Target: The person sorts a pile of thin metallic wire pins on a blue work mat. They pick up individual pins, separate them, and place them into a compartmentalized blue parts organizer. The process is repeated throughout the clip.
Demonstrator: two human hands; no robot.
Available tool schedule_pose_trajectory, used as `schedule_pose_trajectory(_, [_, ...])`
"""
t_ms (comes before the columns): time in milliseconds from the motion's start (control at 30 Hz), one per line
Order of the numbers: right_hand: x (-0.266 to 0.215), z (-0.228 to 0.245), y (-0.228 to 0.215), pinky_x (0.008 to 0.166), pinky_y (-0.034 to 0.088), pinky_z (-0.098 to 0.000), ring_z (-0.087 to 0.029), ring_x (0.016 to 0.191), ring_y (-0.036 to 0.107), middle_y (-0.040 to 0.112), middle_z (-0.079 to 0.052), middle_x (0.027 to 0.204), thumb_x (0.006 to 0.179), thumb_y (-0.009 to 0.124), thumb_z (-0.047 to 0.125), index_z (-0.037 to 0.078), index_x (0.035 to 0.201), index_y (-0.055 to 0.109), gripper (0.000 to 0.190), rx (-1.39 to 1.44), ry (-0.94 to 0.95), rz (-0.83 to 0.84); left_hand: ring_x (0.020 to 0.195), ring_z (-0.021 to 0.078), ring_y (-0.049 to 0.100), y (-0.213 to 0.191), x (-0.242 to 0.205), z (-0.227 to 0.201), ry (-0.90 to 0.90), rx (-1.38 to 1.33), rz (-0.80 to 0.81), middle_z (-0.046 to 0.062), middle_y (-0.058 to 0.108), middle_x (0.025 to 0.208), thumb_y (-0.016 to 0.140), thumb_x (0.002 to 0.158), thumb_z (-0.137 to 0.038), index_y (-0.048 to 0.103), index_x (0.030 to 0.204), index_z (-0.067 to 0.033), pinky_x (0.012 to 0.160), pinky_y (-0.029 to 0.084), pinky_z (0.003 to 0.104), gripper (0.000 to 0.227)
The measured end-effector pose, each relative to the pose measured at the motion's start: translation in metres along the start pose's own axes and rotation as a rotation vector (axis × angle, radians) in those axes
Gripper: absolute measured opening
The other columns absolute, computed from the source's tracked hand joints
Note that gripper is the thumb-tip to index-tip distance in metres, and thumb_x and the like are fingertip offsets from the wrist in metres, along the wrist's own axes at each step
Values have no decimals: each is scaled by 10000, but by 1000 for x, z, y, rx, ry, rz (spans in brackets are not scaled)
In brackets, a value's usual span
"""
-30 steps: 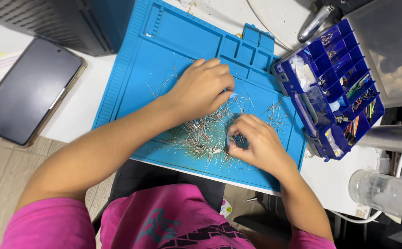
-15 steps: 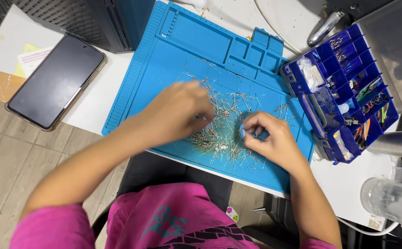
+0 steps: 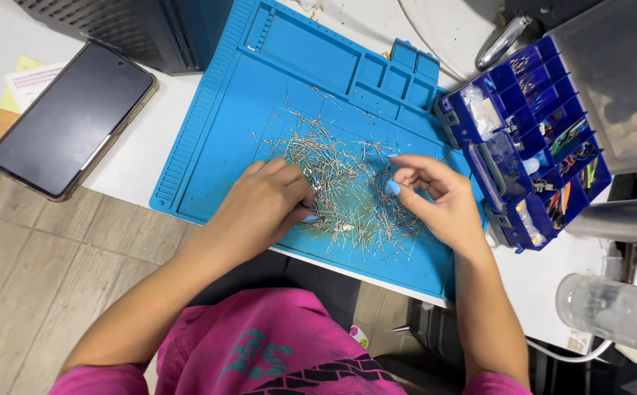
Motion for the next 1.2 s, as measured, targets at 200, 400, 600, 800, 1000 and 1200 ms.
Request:
schedule_pose_trajectory(200, [1, 2, -5, 830, 605, -278, -144, 913, 648, 720, -120, 960, 901, 763, -85, -32, 1198, 762, 301, -15, -24, 24, 870, 211, 579, 11, -6, 4, 1, 6, -33, 0, 590, 826, 813, 872, -106, 704, 884, -127, 767, 427, 362, 112])
schedule_pose_trajectory(400, [4, 5, -15, 759, 643, -319, -201, 831, 726, 709, -149, 868, 908, 760, -79, -59, 1101, 775, 195, 91, 2, -29, 891, 224, 582, 17, -8, 7, 35, 35, -74, -3, 586, 842, 792, 887, -131, 684, 925, -137, 773, 426, 372, 114])
schedule_pose_trajectory(600, [16, 14, -81, 757, 619, -305, -188, 771, 717, 722, -156, 949, 968, 777, -9, -22, 1117, 724, 158, 0, -92, -397, 919, 226, 613, 21, -12, 9, -18, 45, -143, -11, 626, 863, 821, 868, -186, 697, 953, -162, 800, 455, 392, 153])
schedule_pose_trajectory(800, [49, 14, -142, 756, 596, -240, -146, 837, 732, 718, -105, 925, 1012, 830, 49, 22, 1140, 776, 141, -244, -184, -672, 901, 202, 588, 23, -17, 9, -75, 71, -189, -27, 613, 850, 841, 852, -210, 711, 909, -173, 800, 437, 373, 147])
schedule_pose_trajectory(1000, [93, -32, -141, 695, 545, -291, -127, 754, 710, 734, -65, 810, 934, 827, 44, 94, 1068, 832, 143, -492, -155, -640, 918, 189, 595, 21, -16, 7, -70, 55, -161, -42, 633, 853, 852, 830, -196, 750, 892, -188, 812, 446, 371, 119])
schedule_pose_trajectory(1200, [89, -32, -142, 713, 560, -337, -170, 808, 685, 738, -161, 901, 990, 735, -4, -3, 1143, 800, 166, -433, -231, -655, 882, 180, 578, 17, -13, 7, -61, 15, -108, -41, 617, 833, 816, 868, -206, 747, 883, -183, 790, 427, 364, 73])
Point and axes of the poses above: each hand's wrist, its own x-axis towards the middle knuckle, its own y-axis out of the palm, z = x × y, the point moved 3 cm from there along x, towards the middle knuckle
